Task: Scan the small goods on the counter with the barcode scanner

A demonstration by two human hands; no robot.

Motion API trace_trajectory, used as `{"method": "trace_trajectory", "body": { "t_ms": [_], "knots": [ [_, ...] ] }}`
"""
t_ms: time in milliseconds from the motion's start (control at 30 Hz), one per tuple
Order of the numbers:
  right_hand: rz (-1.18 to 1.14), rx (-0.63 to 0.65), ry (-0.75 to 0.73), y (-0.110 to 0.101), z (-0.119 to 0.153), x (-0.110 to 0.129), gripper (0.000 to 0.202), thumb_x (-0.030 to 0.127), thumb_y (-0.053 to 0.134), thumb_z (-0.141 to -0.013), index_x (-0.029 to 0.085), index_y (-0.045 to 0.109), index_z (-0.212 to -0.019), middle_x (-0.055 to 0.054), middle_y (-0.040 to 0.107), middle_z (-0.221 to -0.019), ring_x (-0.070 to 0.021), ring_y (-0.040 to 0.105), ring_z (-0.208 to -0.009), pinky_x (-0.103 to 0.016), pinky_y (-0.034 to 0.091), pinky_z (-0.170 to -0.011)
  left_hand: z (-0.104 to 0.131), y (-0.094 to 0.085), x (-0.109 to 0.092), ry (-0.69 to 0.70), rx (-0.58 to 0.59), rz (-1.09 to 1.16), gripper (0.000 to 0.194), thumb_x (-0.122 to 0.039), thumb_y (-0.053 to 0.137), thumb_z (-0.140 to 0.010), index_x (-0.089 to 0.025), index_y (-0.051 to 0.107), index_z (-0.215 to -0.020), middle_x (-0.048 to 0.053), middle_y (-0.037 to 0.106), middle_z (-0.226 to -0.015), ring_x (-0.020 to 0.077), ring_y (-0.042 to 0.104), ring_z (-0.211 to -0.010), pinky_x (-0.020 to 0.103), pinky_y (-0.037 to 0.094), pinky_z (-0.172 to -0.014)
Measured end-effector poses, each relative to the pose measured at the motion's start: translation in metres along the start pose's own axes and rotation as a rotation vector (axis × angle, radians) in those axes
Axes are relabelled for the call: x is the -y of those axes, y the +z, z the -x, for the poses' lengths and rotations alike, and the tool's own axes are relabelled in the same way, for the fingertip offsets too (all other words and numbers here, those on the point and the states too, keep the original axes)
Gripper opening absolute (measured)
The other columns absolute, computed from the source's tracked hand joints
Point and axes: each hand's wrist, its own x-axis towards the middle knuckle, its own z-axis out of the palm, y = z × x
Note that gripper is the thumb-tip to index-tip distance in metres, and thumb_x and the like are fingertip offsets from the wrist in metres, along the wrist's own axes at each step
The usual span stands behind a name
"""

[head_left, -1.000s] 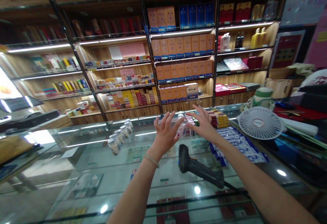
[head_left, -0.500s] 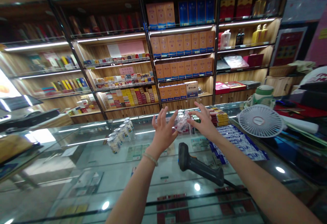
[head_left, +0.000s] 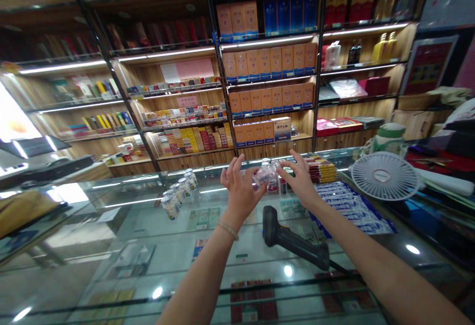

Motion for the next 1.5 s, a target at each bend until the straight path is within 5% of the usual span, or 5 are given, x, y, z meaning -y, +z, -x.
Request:
{"method": "trace_trajectory", "body": {
  "t_ms": [467,667,1067,1267,1500],
  "knots": [
    [0.204,0.071,-0.055,0.001,-0.007,-0.009,0.036,0.058,0.052,-0.09,0.027,0.07,-0.086,-0.005,0.046,-0.152,-0.0316,0.03,-0.145,-0.06,0.021,-0.115,0.002,-0.004,0.01,0.04,0.001,-0.022,0.039,-0.048,0.076,-0.078,-0.033,0.07,-0.114,0.009,0.043,-0.153,0.0336,0.036,-0.142,0.056,0.015,-0.117],
    [0.487,0.203,-0.121,-0.015,-0.011,0.003,0.041,0.055,0.048,-0.094,0.03,0.068,-0.118,-0.009,0.044,-0.155,-0.034,0.032,-0.144,-0.06,0.027,-0.112,0.003,-0.002,0.015,0.016,0.006,-0.034,0.039,-0.047,0.078,-0.076,-0.033,0.071,-0.112,0.009,0.045,-0.152,0.0337,0.037,-0.141,0.055,0.016,-0.117],
    [0.688,0.429,-0.246,-0.055,0.08,0.047,0.047,0.054,0.047,-0.096,0.027,0.06,-0.132,-0.009,0.05,-0.151,-0.0325,0.036,-0.144,-0.059,0.021,-0.115,0.01,0.009,0.033,0.059,0.016,-0.026,0.04,-0.042,0.079,-0.076,-0.031,0.069,-0.113,0.011,0.046,-0.151,0.0338,0.04,-0.14,0.054,0.017,-0.117],
    [0.73,0.501,-0.155,-0.041,0.126,0.052,0.054,0.053,0.06,-0.088,0.021,0.058,-0.132,-0.014,0.044,-0.155,-0.0371,0.033,-0.145,-0.06,0.027,-0.113,0.013,0.014,0.036,0.076,0.015,-0.014,0.039,-0.043,0.078,-0.075,-0.031,0.069,-0.112,0.01,0.048,-0.149,0.0328,0.041,-0.139,0.054,0.016,-0.118],
    [0.798,0.437,-0.129,-0.025,0.139,0.049,0.048,0.041,0.07,-0.083,0.017,0.061,-0.123,-0.019,0.043,-0.155,-0.039,0.034,-0.144,-0.06,0.035,-0.109,0.013,0.013,0.037,0.075,0.016,0.007,0.038,-0.042,0.078,-0.076,-0.031,0.069,-0.111,0.01,0.049,-0.148,0.0326,0.041,-0.139,0.054,0.016,-0.118]
  ]
}}
